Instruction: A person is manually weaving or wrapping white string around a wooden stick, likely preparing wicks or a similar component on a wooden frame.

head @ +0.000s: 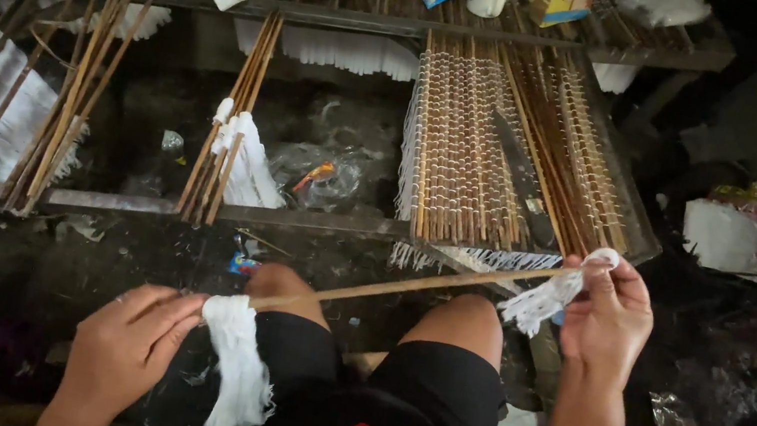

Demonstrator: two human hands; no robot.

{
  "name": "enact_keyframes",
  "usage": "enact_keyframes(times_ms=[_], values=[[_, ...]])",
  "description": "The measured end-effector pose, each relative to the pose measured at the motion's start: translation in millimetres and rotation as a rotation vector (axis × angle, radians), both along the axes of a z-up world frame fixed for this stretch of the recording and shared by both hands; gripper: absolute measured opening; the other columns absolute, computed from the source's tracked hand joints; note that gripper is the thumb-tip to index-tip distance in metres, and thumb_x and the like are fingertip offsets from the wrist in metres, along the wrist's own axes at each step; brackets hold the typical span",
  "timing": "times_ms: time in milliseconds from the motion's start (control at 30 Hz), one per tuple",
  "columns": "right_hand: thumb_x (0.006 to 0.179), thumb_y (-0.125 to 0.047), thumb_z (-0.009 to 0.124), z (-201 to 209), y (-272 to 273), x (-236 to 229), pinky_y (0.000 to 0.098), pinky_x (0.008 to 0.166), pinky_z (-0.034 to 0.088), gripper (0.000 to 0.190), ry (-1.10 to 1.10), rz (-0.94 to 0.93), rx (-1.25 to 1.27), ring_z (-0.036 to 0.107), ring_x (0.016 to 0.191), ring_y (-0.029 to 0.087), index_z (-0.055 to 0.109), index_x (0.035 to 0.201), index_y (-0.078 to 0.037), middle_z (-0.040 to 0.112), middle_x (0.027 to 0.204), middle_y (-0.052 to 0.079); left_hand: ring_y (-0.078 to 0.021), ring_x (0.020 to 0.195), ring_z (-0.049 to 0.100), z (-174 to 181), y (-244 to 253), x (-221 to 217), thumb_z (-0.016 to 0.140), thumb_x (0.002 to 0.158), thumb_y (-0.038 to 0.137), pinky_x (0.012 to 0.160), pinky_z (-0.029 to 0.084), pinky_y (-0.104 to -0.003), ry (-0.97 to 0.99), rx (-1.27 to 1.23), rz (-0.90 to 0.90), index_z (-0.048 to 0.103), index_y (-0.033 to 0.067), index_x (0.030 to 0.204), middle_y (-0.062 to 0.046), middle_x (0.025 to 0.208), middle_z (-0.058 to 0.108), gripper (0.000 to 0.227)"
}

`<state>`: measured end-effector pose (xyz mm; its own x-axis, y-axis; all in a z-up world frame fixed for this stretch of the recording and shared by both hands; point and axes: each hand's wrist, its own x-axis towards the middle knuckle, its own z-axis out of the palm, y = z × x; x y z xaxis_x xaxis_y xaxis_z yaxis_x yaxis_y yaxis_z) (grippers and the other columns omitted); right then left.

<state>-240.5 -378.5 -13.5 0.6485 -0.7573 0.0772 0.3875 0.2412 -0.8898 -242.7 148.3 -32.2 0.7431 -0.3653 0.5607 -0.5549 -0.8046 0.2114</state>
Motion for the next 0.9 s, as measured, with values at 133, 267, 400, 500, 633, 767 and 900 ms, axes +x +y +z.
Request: enact_keyframes(times_ms=[133, 267, 400, 500, 633, 767, 900], values=[[0.1, 0.003, 0.065, -8.9, -5.4, 0.3, 0.0174, 0.052, 0.054, 0.012, -0.037, 0.0, -0.003, 0.078, 0.085, 0.021, 0.06, 0.103, -0.008, 0.069, 0.091, 0.008, -0.0205, 0.088, 0.072, 6.0, -6.8, -1.5, 0.072, 0.092, 0.025, 0.075, 0.06, -0.039, -0.014, -0.007, -0.012, 0.079, 0.02, 0.117, -0.004, 0.106, 0.072, 0.027], [0.098, 0.001, 0.068, -6.0, -5.0, -1.8, 0.0131, 0.039, 0.044, 0.015, -0.051, 0.003, -0.001, 0.078, 0.084, 0.02, 0.059, 0.101, -0.011, 0.069, 0.092, 0.008, -0.0193, 0.083, 0.071, 6.0, -10.3, -2.1, 0.074, 0.091, 0.023, 0.07, 0.059, -0.037, -0.029, -0.012, -0.016, 0.078, 0.0189, 0.118, -0.004, 0.104, 0.072, 0.028], [0.097, 0.002, 0.067, -17.1, -13.6, -1.1, 0.0451, 0.088, 0.067, 0.01, -0.182, 0.084, 0.15, 0.073, 0.082, 0.026, 0.062, 0.1, -0.006, 0.068, 0.086, 0.01, -0.0189, 0.081, 0.07, 1.3, -12.6, -1.1, 0.072, 0.093, 0.023, 0.068, 0.059, -0.038, -0.014, 0.019, -0.019, 0.077, 0.0194, 0.12, -0.003, 0.104, 0.071, 0.028], [0.096, 0.006, 0.065, -14.5, -11.9, -1.5, 0.0459, 0.09, 0.065, 0.013, -0.211, 0.093, 0.157, 0.071, 0.082, 0.028, 0.061, 0.099, -0.007, 0.066, 0.085, 0.009, -0.0189, 0.083, 0.07, 3.3, -15.6, -1.6, 0.072, 0.093, 0.023, 0.069, 0.058, -0.037, -0.031, 0.001, -0.008, 0.079, 0.0207, 0.118, -0.003, 0.103, 0.071, 0.027], [0.096, -0.001, 0.07, -12.3, -7.6, -4.8, 0.0184, 0.042, 0.043, 0.016, -0.073, 0.016, 0.032, 0.077, 0.082, 0.024, 0.061, 0.103, -0.012, 0.066, 0.087, 0.006, -0.0198, 0.085, 0.07, 0.2, -15.2, -2.2, 0.072, 0.093, 0.023, 0.071, 0.058, -0.038, -0.037, -0.015, -0.015, 0.079, 0.0202, 0.117, -0.002, 0.104, 0.072, 0.025], [0.097, 0.001, 0.071, -20.3, -8.1, -6.2, 0.0244, 0.068, 0.061, 0.015, -0.106, -0.016, -0.094, 0.077, 0.085, 0.023, 0.063, 0.106, -0.009, 0.069, 0.093, 0.008, -0.0188, 0.085, 0.071, 2.4, -16.7, -3.4, 0.072, 0.092, 0.023, 0.071, 0.059, -0.037, -0.008, -0.029, -0.013, 0.079, 0.0192, 0.117, -0.002, 0.104, 0.072, 0.026], [0.099, 0.007, 0.068, -18.2, 1.8, -9.3, 0.0301, 0.087, 0.065, 0.019, -0.091, -0.129, -0.24, 0.075, 0.091, 0.022, 0.062, 0.112, -0.006, 0.066, 0.101, 0.01, -0.0192, 0.087, 0.071, -3.3, -14.3, -1.9, 0.071, 0.093, 0.025, 0.071, 0.058, -0.037, -0.006, -0.023, -0.017, 0.079, 0.0208, 0.118, -0.002, 0.108, 0.072, 0.027]])
